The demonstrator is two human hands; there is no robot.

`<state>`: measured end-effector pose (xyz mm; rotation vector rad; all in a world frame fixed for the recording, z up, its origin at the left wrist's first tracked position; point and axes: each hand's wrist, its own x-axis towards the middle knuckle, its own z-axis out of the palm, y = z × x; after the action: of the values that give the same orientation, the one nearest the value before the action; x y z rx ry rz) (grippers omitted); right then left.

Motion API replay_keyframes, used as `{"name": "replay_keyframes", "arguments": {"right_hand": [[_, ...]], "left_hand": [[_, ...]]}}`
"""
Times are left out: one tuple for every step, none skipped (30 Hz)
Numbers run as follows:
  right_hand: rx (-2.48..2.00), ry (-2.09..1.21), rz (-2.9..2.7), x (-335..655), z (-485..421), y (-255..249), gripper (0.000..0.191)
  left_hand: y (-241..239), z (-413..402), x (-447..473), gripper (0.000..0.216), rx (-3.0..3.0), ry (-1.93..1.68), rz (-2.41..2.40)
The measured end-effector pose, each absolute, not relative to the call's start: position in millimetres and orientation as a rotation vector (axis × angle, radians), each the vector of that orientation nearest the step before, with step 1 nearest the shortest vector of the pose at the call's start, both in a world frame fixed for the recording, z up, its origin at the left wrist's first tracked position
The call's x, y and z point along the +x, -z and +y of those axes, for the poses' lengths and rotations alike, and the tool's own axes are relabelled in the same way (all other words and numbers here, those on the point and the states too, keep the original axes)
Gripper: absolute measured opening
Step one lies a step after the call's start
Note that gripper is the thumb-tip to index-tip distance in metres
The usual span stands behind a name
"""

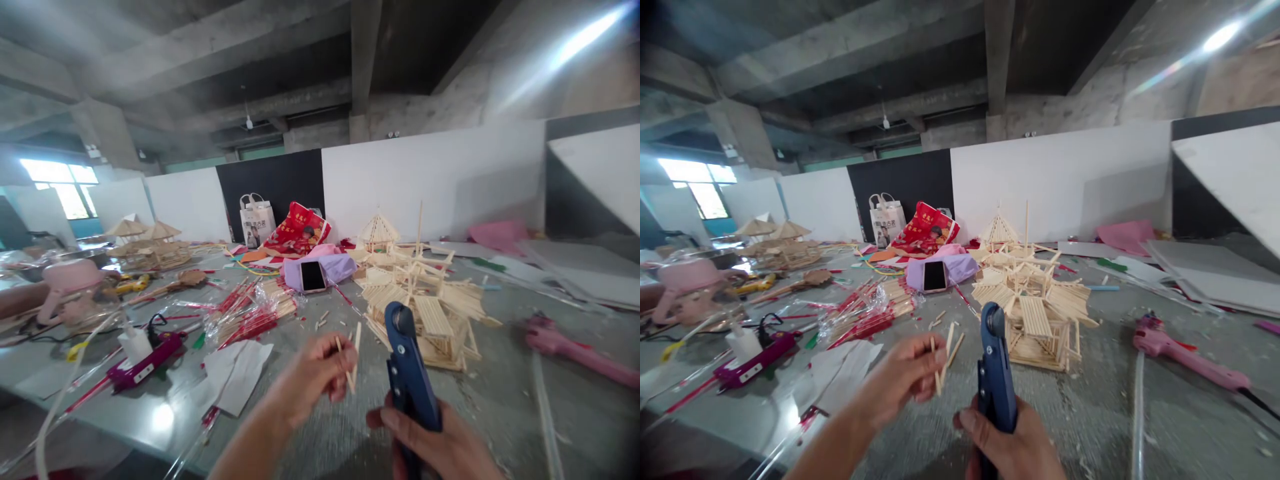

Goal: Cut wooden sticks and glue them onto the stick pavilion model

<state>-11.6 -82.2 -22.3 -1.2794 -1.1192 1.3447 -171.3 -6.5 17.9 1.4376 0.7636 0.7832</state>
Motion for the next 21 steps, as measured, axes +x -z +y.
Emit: {"name": "replay_keyframes", "arguments": {"right_hand": [[-1.262,-1.32,-1.134,-15.8,-78.3,21.6,0.053],[-1.249,-1.295,-1.144,-19.0,-75.0,22.2,0.053],[-1.239,-1.265,-1.155,-21.2,-72.3,23.7,0.053],[-1.23,-1.234,-1.165,-22.2,-70.3,25.7,0.052],[-1.224,-1.208,-1.172,-22.3,-68.8,27.9,0.051],[-1.221,-1.187,-1.177,-21.4,-67.7,29.8,0.05],[-1.22,-1.173,-1.183,-19.9,-66.8,31.3,0.05],[-1.219,-1.167,-1.191,-17.9,-66.1,32.2,0.049],[-1.216,-1.174,-1.202,-15.6,-65.3,32.6,0.049],[-1.21,-1.189,-1.216,-13.4,-64.7,32.4,0.049],[-1.205,-1.208,-1.234,-11.3,-64.0,31.8,0.05],[-1.203,-1.223,-1.254,-9.5,-63.5,30.9,0.05],[-1.202,-1.228,-1.278,-8.1,-63.1,29.9,0.05],[-1.197,-1.227,-1.304,-7.2,-62.9,28.9,0.049],[-1.18,-1.223,-1.335,-6.7,-62.9,28.1,0.049],[-1.151,-1.218,-1.372,-6.6,-63.0,27.7,0.047],[-1.117,-1.221,-1.412,-6.7,-63.1,27.7,0.045],[-1.087,-1.226,-1.447,-6.9,-63.3,28.1,0.042],[-1.065,-1.228,-1.475,-7.1,-63.6,28.7,0.039],[-1.056,-1.225,-1.492,-7.1,-63.8,29.4,0.035],[-1.062,-1.22,-1.498,-6.9,-64.1,29.9,0.033]], "left_hand": [[-12.2,-18.5,-166.6,0.026,1.374,-0.801,0.775],[-5.7,-28.0,-162.1,0.026,1.326,-0.829,0.792],[1.0,-34.8,-157.9,0.029,1.298,-0.865,0.804],[7.2,-39.0,-154.2,0.03,1.295,-0.877,0.823],[12.4,-41.0,-151.1,0.032,1.312,-0.901,0.85],[16.4,-41.3,-148.5,0.033,1.339,-0.92,0.874],[19.3,-40.5,-146.4,0.034,1.366,-0.935,0.893],[21.1,-39.1,-144.9,0.035,1.385,-0.946,0.905],[21.9,-37.7,-143.9,0.035,1.396,-0.949,0.905],[22.2,-36.5,-143.3,0.036,1.397,-0.942,0.893],[21.8,-35.7,-143.1,0.036,1.396,-0.925,0.873],[21.1,-35.3,-143.1,0.036,1.398,-0.905,0.851],[20.1,-35.3,-143.2,0.037,1.401,-0.889,0.829],[18.9,-35.6,-143.3,0.037,1.405,-0.876,0.811],[17.6,-36.0,-143.1,0.038,1.403,-0.869,0.803],[16.3,-36.6,-142.8,0.038,1.395,-0.87,0.806],[15.0,-37.1,-142.4,0.039,1.383,-0.875,0.814],[13.9,-37.8,-142.0,0.038,1.372,-0.88,0.825],[12.9,-38.6,-141.8,0.038,1.365,-0.883,0.836],[12.2,-39.6,-141.8,0.038,1.366,-0.887,0.843],[11.8,-40.8,-142.2,0.037,1.373,-0.889,0.839]]}}
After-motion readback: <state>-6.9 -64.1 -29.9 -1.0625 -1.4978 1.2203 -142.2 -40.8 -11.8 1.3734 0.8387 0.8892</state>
